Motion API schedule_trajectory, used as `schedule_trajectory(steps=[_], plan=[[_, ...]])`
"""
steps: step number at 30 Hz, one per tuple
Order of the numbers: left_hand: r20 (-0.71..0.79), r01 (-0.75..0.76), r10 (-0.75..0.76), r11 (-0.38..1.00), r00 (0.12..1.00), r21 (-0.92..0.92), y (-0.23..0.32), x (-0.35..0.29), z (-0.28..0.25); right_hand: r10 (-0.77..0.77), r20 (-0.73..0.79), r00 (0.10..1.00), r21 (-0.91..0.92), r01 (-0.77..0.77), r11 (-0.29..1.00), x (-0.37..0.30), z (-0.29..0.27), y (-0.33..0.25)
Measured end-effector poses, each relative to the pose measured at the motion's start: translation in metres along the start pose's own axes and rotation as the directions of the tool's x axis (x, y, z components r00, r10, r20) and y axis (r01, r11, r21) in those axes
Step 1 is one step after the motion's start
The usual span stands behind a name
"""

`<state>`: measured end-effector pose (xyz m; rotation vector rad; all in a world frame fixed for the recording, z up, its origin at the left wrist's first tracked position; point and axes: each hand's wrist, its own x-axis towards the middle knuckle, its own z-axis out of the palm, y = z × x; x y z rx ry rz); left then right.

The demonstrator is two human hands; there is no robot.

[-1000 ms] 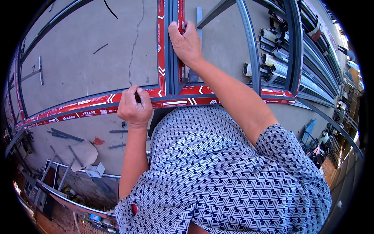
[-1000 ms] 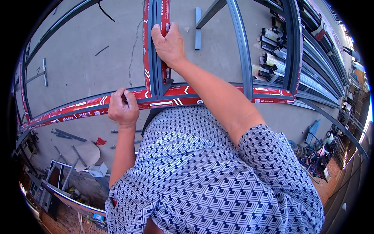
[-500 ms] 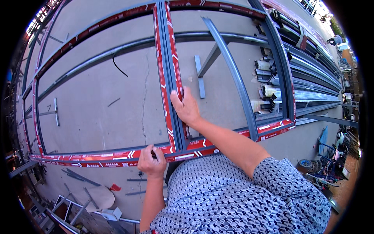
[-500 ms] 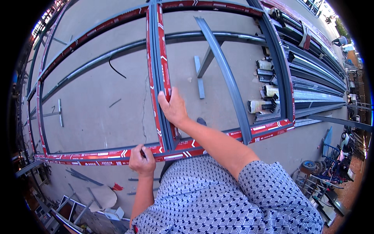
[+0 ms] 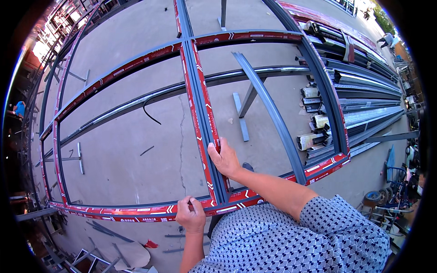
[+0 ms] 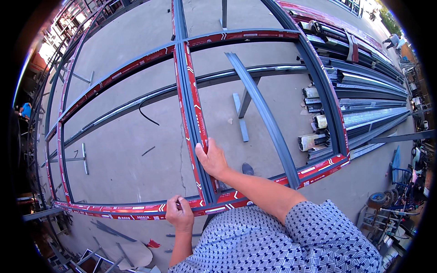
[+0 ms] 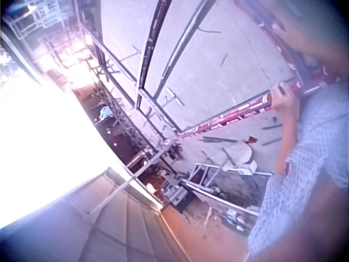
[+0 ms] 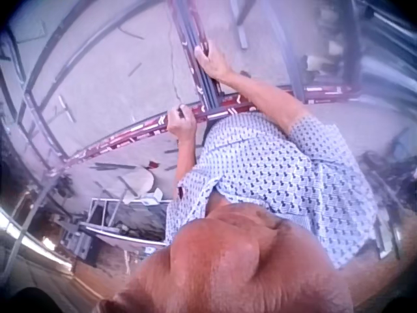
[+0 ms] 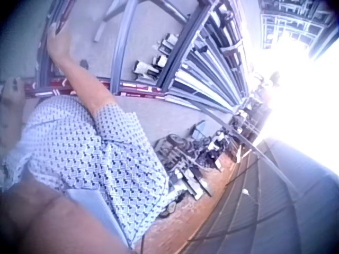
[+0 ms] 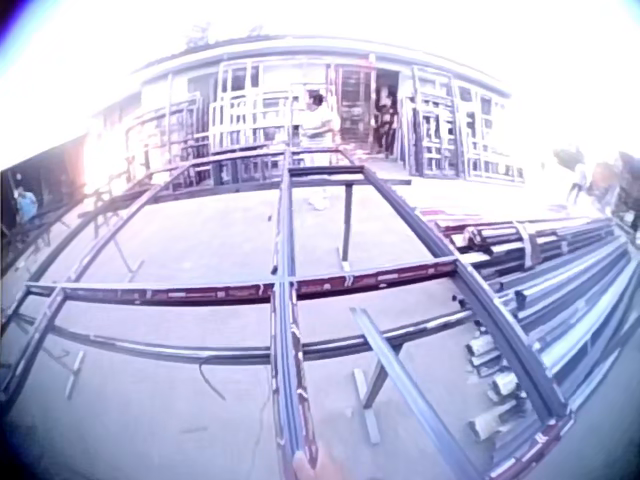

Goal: The person assembles a large metal window frame by hand, fitting vertical and horizontal profiles together. They manipulate the frame on a stand, aligning the corners and edges, and later sit on the floor to handle smaller metal pieces.

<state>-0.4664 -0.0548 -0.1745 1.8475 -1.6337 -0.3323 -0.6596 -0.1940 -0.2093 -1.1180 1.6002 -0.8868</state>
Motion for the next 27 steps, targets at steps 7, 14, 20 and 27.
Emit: schedule_trajectory(steps=[7, 14, 20, 27], plan=[[0.236, 0.235, -0.194, 0.958, 0.952, -0.164, 0.026, 0.087, 0.029, -0.010, -0.022, 1.000, 0.024, 0.011, 1.000, 0.000, 0.002, -0.004], [0.297, 0.190, -0.181, 0.982, 0.937, -0.001, 0.056, 0.166, 0.100, -0.009, -0.005, 1.000, -0.025, 0.009, 1.000, 0.004, 0.004, 0.004], [0.474, 0.398, -0.337, 0.917, 0.814, -0.032, 0.074, 0.202, 0.132, 0.027, 0.051, 0.998, -0.034, -0.025, 0.999, 0.003, 0.001, 0.003], [0.536, 0.521, -0.374, 0.840, 0.756, -0.149, 0.067, 0.204, 0.143, 0.066, 0.071, 0.995, -0.006, -0.065, 0.998, 0.004, -0.001, -0.001]])
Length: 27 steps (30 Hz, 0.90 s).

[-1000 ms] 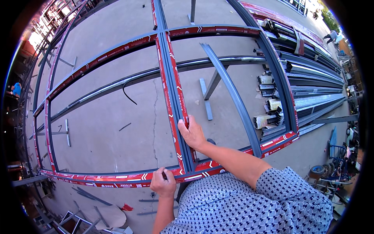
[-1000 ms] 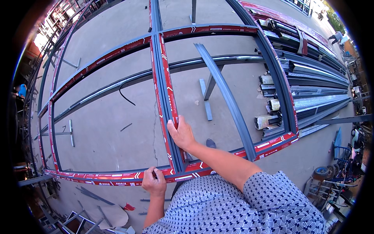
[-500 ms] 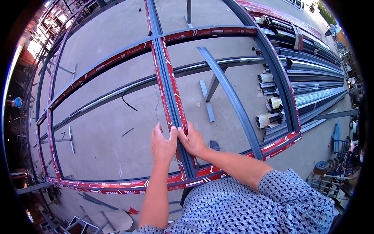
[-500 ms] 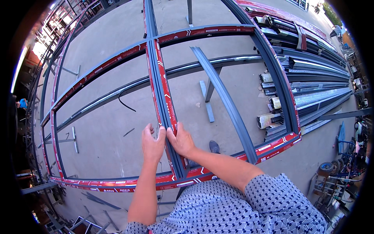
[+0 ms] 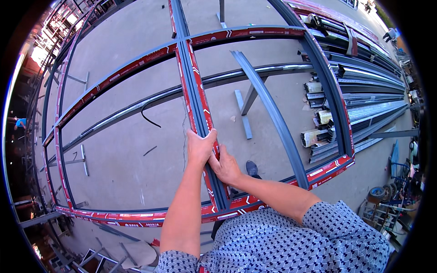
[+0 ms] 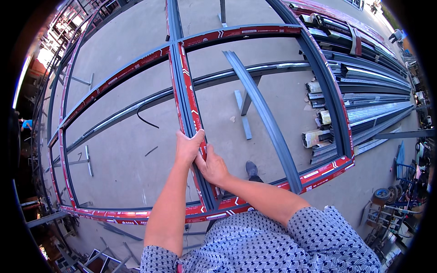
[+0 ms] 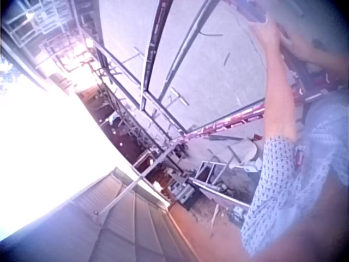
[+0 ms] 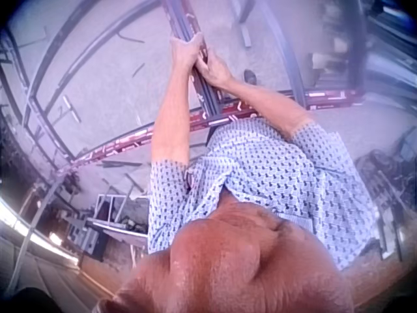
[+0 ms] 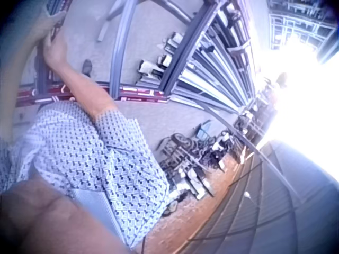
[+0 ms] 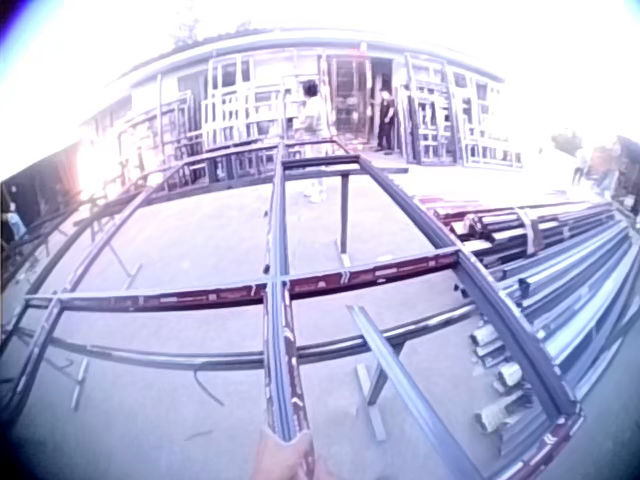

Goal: The person assembles a large metal window frame by hand, fitting vertical and horizontal profiles together. They manipulate the frame on a stand, aligning the corners and edges, and later sit on the floor to handle smaller metal pieces.

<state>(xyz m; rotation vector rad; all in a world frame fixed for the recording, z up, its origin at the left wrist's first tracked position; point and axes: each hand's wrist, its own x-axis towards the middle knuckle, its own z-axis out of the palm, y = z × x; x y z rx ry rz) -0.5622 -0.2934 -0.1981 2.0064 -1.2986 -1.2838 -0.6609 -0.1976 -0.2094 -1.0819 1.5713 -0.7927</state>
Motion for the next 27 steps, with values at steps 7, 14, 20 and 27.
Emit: schedule_trajectory(steps=[7, 14, 20, 27], plan=[[0.014, -0.040, 0.041, 0.994, 0.999, -0.100, -0.005, 0.002, -0.003, -0.063, -0.018, 0.998, -0.050, 0.062, 0.997, 0.001, 0.005, 0.006], [0.023, -0.043, 0.045, 0.996, 0.999, -0.076, -0.009, 0.014, 0.003, -0.115, -0.031, 0.993, -0.107, 0.111, 0.988, 0.005, -0.002, 0.006], [0.142, -0.078, 0.108, 0.977, 0.984, -0.200, -0.027, 0.031, 0.001, -0.073, 0.000, 0.997, -0.115, 0.073, 0.991, 0.005, 0.002, 0.008], [0.157, -0.095, 0.129, 0.974, 0.979, -0.207, -0.015, 0.018, -0.006, -0.225, -0.129, 0.966, -0.331, 0.172, 0.928, 0.004, 0.012, 0.014]])
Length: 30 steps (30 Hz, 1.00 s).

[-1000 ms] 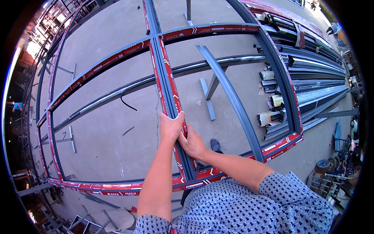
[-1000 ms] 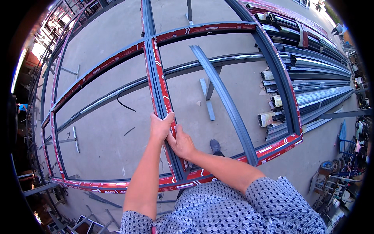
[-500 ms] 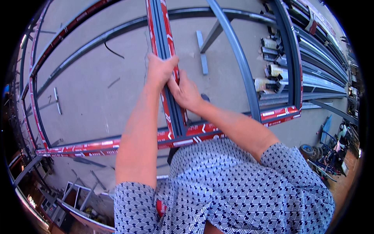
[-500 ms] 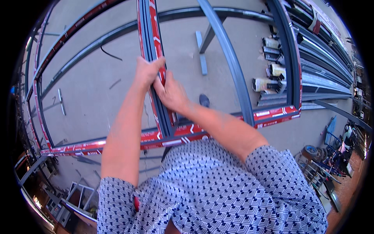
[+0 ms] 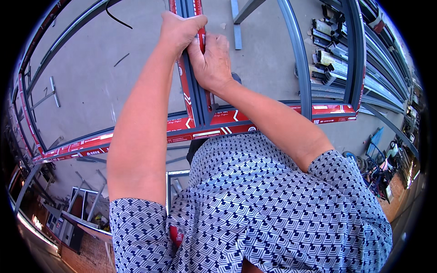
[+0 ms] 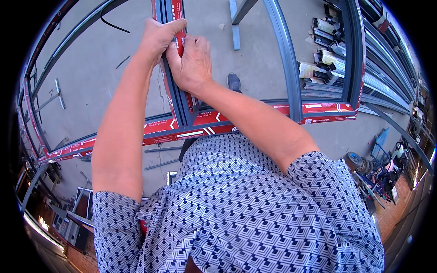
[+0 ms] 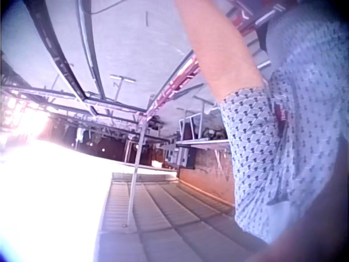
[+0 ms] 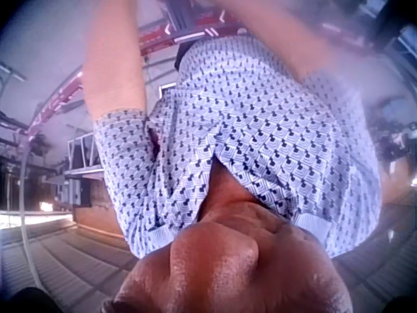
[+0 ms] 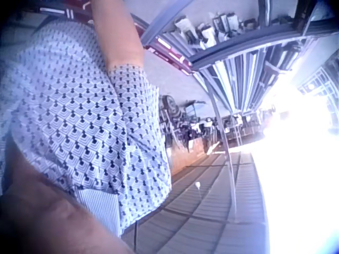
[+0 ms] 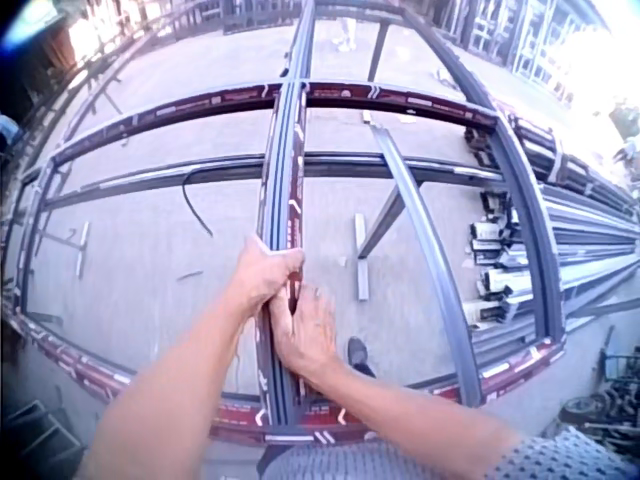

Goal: The person assembles a large metal window frame by hand, fitting vertical and horizontal profiles together. They manipulate the frame on a stand, aligning the corners and edges, and later sit on the floor to handle smaller metal pieces.

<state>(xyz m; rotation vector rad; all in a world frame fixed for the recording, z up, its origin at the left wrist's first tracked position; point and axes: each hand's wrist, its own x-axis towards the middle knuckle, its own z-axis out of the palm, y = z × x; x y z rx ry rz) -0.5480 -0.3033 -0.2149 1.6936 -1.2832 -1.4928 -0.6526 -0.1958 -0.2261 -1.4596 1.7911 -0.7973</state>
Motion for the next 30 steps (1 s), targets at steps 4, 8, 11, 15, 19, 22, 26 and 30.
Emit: schedule_trajectory(steps=[4, 8, 11, 15, 19, 22, 26, 30], plan=[[0.019, -0.009, 0.009, 1.000, 1.000, 0.001, -0.001, 0.001, 0.000, -0.040, -0.099, 0.994, 0.171, 0.056, 0.984, 0.000, 0.011, 0.006], [0.034, 0.006, -0.006, 1.000, 0.999, 0.008, 0.003, -0.004, -0.003, 0.040, 0.018, 0.999, 0.415, -0.044, 0.909, -0.001, 0.013, 0.010], [0.082, 0.057, -0.059, 0.998, 0.995, 0.030, 0.012, -0.008, -0.003, 0.147, 0.090, 0.985, 0.449, -0.172, 0.877, -0.002, 0.012, 0.010], [0.003, 0.040, -0.040, 0.999, 0.999, 0.021, -0.002, -0.003, 0.000, 0.221, 0.131, 0.966, 0.410, -0.256, 0.875, -0.005, 0.007, 0.005], [0.053, 0.019, -0.019, 1.000, 0.998, 0.004, -0.001, -0.003, -0.002, 0.217, 0.086, 0.972, 0.357, -0.234, 0.904, -0.007, 0.007, 0.003], [0.060, 0.000, 0.001, 1.000, 0.998, -0.009, 0.000, -0.006, -0.002, 0.211, 0.057, 0.976, 0.314, -0.218, 0.924, -0.009, 0.006, -0.001], [0.161, -0.009, 0.014, 0.999, 0.987, -0.033, 0.007, -0.010, -0.006, 0.203, 0.027, 0.979, 0.265, -0.203, 0.943, -0.012, 0.005, -0.002], [0.138, -0.055, 0.059, 0.998, 0.989, -0.030, 0.001, -0.007, -0.010, 0.239, 0.059, 0.969, 0.261, -0.246, 0.934, -0.013, 0.005, -0.003]])
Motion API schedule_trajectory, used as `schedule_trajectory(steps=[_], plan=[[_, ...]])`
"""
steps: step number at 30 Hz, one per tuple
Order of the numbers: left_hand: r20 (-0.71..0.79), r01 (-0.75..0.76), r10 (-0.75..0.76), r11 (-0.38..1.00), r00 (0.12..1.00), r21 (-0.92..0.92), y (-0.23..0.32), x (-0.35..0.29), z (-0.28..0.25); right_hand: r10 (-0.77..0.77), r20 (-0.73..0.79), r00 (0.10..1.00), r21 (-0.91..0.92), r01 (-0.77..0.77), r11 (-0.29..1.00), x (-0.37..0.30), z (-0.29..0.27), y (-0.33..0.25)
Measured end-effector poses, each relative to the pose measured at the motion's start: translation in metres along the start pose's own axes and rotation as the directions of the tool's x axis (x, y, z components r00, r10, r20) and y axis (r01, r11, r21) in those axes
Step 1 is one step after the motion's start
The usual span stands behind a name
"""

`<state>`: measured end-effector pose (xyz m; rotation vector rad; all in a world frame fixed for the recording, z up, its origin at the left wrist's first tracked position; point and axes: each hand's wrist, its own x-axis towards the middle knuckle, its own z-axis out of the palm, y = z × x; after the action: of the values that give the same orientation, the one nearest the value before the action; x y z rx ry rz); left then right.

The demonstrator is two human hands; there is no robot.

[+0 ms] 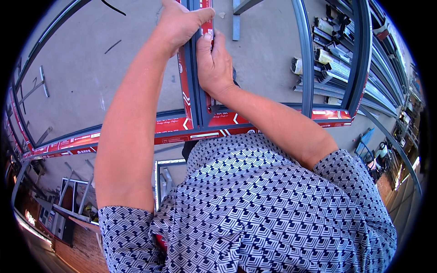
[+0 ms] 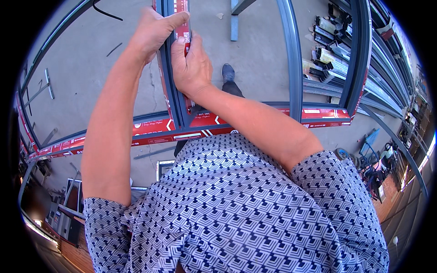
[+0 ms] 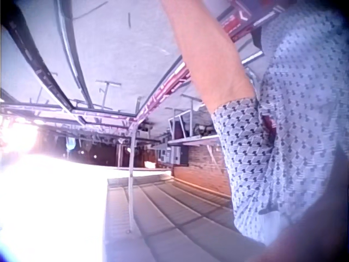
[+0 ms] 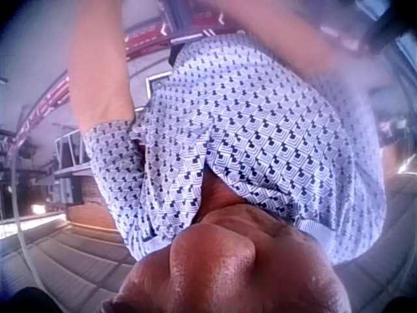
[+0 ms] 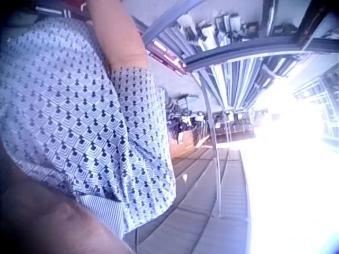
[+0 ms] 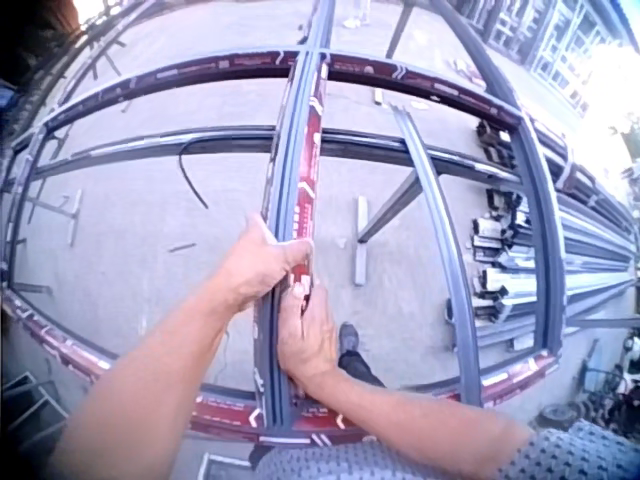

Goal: The person assembles a large metal window frame by hand, fitting vertical and horizontal profiles together. They manipulate the frame on a stand, aligning the corners and edges, and later sit on the floor to handle smaller metal pieces.

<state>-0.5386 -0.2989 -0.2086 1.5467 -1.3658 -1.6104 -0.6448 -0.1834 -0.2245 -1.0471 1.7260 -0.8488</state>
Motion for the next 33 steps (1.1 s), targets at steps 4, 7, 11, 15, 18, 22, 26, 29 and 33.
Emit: schedule_trajectory(steps=[4, 7, 11, 15, 18, 22, 26, 29, 33], plan=[[-0.014, 0.008, -0.008, 1.000, 1.000, 0.027, 0.002, -0.002, 0.001, -0.013, 0.002, 1.000, -0.005, 0.013, 1.000, 0.002, 0.003, 0.002], [-0.006, 0.003, -0.003, 0.999, 1.000, 0.040, 0.002, -0.002, 0.000, -0.032, -0.004, 0.999, 0.020, 0.032, 0.999, 0.003, 0.003, 0.003], [-0.031, 0.115, -0.112, 0.989, 0.993, 0.096, 0.013, 0.000, 0.000, -0.259, -0.130, 0.957, -0.103, 0.247, 0.964, 0.007, 0.009, 0.014], [-0.205, 0.081, -0.060, 0.992, 0.977, 0.099, 0.004, -0.001, 0.005, -0.376, -0.133, 0.917, -0.321, 0.320, 0.891, 0.007, 0.008, 0.012], [-0.198, 0.009, 0.007, 0.997, 0.980, 0.078, -0.007, 0.002, 0.004, -0.222, 0.040, 0.974, -0.323, 0.223, 0.920, -0.002, -0.013, -0.001], [-0.087, 0.029, -0.017, 0.990, 0.996, 0.138, -0.003, 0.003, 0.001, -0.066, 0.228, 0.971, -0.359, 0.147, 0.922, -0.007, -0.038, -0.011], [-0.156, 0.019, 0.004, 0.989, 0.988, 0.148, -0.011, 0.005, 0.003, -0.068, 0.332, 0.941, -0.381, 0.200, 0.903, 0.002, -0.045, -0.011], [-0.097, 0.018, 0.000, 0.983, 0.995, 0.184, -0.009, 0.009, 0.001, -0.051, 0.380, 0.924, -0.372, 0.203, 0.906, 0.007, -0.048, -0.015], [-0.108, 0.009, 0.011, 0.983, 0.994, 0.182, -0.006, 0.006, 0.002, -0.046, 0.375, 0.926, -0.386, 0.201, 0.900, 0.007, -0.046, -0.012]])
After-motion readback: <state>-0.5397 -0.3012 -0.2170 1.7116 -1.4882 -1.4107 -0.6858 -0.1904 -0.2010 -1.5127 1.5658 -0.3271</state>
